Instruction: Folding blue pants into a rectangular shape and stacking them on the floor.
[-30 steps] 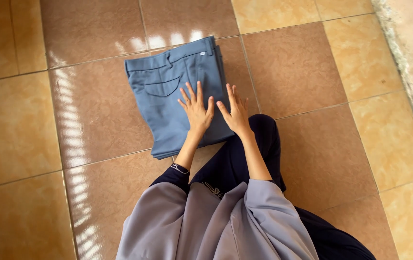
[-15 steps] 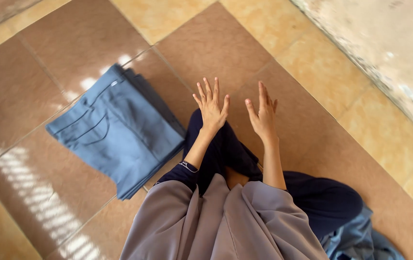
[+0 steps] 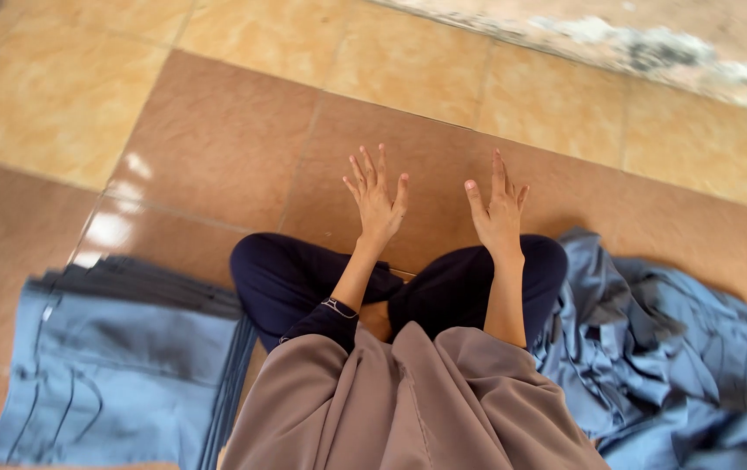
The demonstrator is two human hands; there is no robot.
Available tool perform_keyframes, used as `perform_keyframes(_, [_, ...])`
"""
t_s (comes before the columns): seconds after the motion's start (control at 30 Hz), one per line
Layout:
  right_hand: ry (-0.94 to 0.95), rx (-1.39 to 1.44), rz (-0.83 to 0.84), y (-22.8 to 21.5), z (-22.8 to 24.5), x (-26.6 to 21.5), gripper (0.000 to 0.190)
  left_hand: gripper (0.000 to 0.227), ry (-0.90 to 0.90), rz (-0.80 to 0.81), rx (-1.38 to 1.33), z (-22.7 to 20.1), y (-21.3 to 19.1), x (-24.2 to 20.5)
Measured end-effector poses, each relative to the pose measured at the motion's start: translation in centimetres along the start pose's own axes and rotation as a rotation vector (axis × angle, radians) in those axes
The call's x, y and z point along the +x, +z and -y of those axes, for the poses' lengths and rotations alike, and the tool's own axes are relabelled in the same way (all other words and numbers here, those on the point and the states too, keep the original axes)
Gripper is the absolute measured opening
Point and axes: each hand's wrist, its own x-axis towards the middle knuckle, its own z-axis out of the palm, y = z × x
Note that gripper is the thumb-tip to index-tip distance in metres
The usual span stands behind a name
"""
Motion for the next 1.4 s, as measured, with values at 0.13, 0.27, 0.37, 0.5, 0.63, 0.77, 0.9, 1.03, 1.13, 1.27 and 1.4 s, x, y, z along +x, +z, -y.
perform_keyframes(0.13, [0.132,-0.015,-0.112,-4.5,-3.9,-2.7,0.071,0.069,0.084,0.141,-0.089,-4.6,4.2,-0.7])
perform_keyframes(0.27, [0.255,-0.061,-0.27,-8.6,-7.3,-6.4,0.067,0.07,0.177,0.287,-0.201,-9.7,8.8,-2.7])
perform_keyframes(0.37, [0.336,-0.094,-0.363,-11.0,-10.2,-9.6,0.067,0.071,0.249,0.373,-0.244,-13.2,12.1,-4.2])
perform_keyframes(0.5, [0.476,-0.124,-0.476,-13.5,-13.3,-14.6,0.066,0.071,0.336,0.478,-0.319,-17.8,16.2,-7.2])
perform_keyframes(0.63, [0.621,-0.113,-0.527,-15.5,-14.9,-18.6,0.068,0.072,0.419,0.616,-0.375,-21.6,19.0,-11.3])
perform_keyframes(0.77, [0.742,-0.114,-0.558,-16.3,-16.5,-22.1,0.069,0.073,0.446,0.757,-0.431,-23.7,21.9,-16.6])
perform_keyframes(0.9, [0.858,-0.152,-0.561,-16.0,-18.6,-25.0,0.072,0.075,0.426,0.89,-0.411,-23.1,24.8,-21.5])
perform_keyframes(1.03, [1.012,-0.179,-0.495,-14.4,-22.9,-27.9,0.077,0.075,0.414,1.074,-0.348,-20.2,27.1,-24.4])
perform_keyframes(1.13, [1.181,-0.214,-0.438,-11.3,-28.5,-30.8,0.087,0.079,0.401,1.229,-0.278,-16.6,29.5,-25.8])
perform_keyframes(1.27, [1.304,-0.052,-0.581,-2.7,-38.5,-35.8,0.118,0.085,0.465,1.452,-0.087,-14.1,30.5,-25.4])
perform_keyframes(1.4, [1.402,-0.134,-0.655,2.4,-41.1,-36.6,0.106,0.084,0.516,1.472,0.01,-15.0,29.4,-24.4])
